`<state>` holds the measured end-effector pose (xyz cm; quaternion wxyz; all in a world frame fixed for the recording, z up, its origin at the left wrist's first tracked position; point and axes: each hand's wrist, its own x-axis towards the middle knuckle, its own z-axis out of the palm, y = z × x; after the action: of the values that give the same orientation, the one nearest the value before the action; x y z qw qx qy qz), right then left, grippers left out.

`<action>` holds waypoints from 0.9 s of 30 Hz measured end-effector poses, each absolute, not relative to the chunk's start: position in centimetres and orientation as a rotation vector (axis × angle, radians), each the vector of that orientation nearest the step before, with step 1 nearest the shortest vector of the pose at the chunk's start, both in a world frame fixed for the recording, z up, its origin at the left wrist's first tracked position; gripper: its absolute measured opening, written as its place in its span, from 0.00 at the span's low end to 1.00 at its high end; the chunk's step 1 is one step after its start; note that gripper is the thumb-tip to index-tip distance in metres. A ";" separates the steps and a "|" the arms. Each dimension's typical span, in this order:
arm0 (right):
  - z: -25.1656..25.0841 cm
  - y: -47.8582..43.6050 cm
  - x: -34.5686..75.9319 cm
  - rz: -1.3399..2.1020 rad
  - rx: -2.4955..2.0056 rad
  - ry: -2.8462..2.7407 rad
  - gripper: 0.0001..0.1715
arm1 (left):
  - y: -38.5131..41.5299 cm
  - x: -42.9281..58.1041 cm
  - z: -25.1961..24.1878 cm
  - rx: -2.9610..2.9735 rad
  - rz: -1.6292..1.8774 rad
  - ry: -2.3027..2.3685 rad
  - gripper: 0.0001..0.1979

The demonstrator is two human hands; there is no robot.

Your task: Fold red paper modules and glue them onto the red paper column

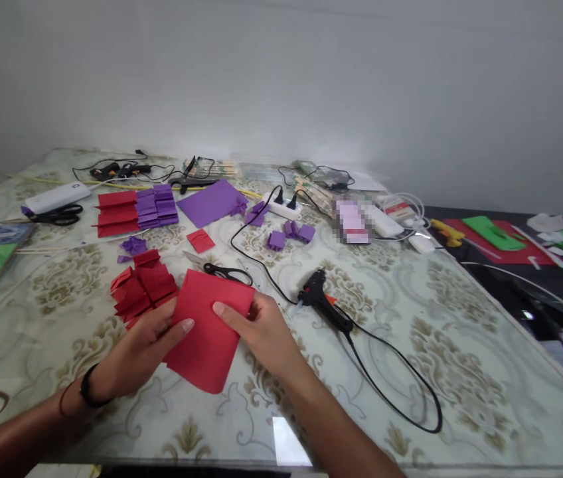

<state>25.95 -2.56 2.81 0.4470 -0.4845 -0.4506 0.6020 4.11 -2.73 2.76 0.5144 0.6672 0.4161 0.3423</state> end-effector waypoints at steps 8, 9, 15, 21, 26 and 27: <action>3.2 -2.9 26.0 1.385 -1.276 -1.065 0.23 | -2.5 3.5 3.9 1.709 0.509 1.089 0.23; 3.2 -2.9 26.0 1.381 -1.279 -1.064 0.23 | -2.5 3.5 4.0 1.710 0.491 1.071 0.24; 3.4 -3.2 25.9 1.473 -1.267 -1.126 0.22 | -2.4 3.3 3.9 1.448 0.745 0.965 0.14; 3.5 -3.5 25.7 1.557 -1.276 -1.208 0.21 | -1.9 2.9 4.2 1.463 0.951 1.000 0.16; 3.6 -3.7 25.8 1.573 -1.267 -1.226 0.19 | -2.0 3.1 4.6 1.435 0.979 0.967 0.09; 3.7 -3.7 25.8 1.577 -1.265 -1.226 0.19 | -2.0 3.1 4.6 1.433 0.983 0.966 0.09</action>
<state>25.77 -3.69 3.66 0.3789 -0.4953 -0.4799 0.6172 3.11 -1.99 4.61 0.5454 0.6041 0.4074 0.4143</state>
